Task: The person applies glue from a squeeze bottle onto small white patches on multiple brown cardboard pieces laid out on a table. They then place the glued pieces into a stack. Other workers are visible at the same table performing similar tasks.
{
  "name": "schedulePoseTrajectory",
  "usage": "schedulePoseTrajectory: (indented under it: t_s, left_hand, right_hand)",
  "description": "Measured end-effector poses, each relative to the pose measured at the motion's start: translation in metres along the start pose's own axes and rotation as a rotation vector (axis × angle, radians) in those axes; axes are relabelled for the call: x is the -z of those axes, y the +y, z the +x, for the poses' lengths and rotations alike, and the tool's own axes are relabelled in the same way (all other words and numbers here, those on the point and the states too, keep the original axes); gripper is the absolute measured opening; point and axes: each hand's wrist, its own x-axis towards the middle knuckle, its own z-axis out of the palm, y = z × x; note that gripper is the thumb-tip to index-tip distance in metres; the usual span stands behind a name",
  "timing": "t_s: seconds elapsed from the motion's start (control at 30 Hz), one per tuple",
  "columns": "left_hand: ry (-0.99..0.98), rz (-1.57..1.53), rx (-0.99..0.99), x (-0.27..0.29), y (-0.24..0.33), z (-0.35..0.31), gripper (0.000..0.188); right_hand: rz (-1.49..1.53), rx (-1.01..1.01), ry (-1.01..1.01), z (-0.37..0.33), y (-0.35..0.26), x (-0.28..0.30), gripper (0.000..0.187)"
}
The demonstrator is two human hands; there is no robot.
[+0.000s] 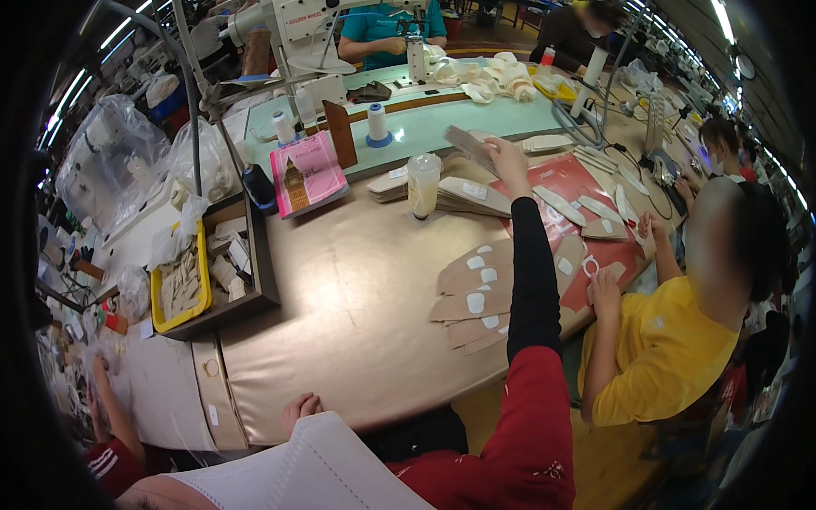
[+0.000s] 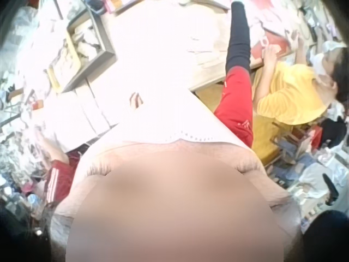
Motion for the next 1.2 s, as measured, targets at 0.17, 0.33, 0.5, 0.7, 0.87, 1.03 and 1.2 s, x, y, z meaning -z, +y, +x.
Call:
schedulePoseTrajectory:
  t_s: [0.17,0.33,0.5,0.7,0.87,1.03,1.2]
  left_hand:
    - [0.007,-0.015,0.083,0.003,0.011,0.003,0.022]
    - [-0.009,-0.005,0.048,0.010,0.011,0.008,0.021]
    - [0.021,-0.028,0.051,0.008,0.009,0.005,0.022]
    - [0.118,-0.181,0.030,0.017,0.003,0.001,0.029]
    - [0.428,0.117,0.319,0.053,-0.042,0.012,0.036]
    - [0.472,0.274,0.903,0.096,-0.110,-0.009,0.036]
    - [0.425,0.098,0.917,0.104,-0.135,-0.040,0.026]
  right_hand:
    - [0.089,-0.109,-0.297,-0.017,0.015,-0.021,0.036]
    - [-0.044,0.183,0.012,-0.043,-0.009,-0.015,0.032]
    - [0.250,0.244,0.056,-0.144,-0.093,0.016,0.023]
    - [0.400,0.367,-0.344,-0.314,-0.185,-0.001,0.028]
    - [0.632,0.248,-0.649,-0.380,-0.218,-0.013,0.028]
    - [0.695,0.220,-0.737,-0.396,-0.228,-0.008,0.026]
    - [0.688,0.138,-0.769,-0.411,-0.232,-0.006,0.025]
